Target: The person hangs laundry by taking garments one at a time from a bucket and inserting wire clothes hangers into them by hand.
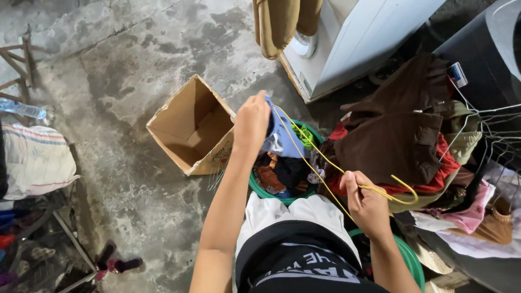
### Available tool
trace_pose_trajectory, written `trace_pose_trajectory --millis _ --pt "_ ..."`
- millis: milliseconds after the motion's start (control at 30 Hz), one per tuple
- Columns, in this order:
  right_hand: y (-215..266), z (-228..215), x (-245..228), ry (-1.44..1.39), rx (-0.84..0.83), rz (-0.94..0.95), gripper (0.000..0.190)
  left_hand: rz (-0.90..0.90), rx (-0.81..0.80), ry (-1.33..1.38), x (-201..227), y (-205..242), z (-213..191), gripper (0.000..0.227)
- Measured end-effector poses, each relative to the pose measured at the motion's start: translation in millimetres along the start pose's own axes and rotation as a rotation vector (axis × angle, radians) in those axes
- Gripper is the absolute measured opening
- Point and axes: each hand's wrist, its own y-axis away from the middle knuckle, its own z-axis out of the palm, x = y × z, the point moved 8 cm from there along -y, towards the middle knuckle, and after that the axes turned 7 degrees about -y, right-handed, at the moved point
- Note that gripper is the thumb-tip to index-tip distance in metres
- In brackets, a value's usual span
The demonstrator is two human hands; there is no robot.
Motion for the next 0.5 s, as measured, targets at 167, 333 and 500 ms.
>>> trace_pose_trajectory --millis 167,333,500 --pt "-4 7 -3 0.039 -0.047 0.039 0.033 -0.136 -0.034 0.056 -16 -3 -9 0.028" --pt "-23 26 14 -0.092 -0.014 -0.067 0.033 0.002 -0.092 0.226 17 10 -11 0.031" --pt "-40 14 51 -0.460 0.024 0.031 0.037 0.337 -0.046 0.138 54 12 -62 0.037"
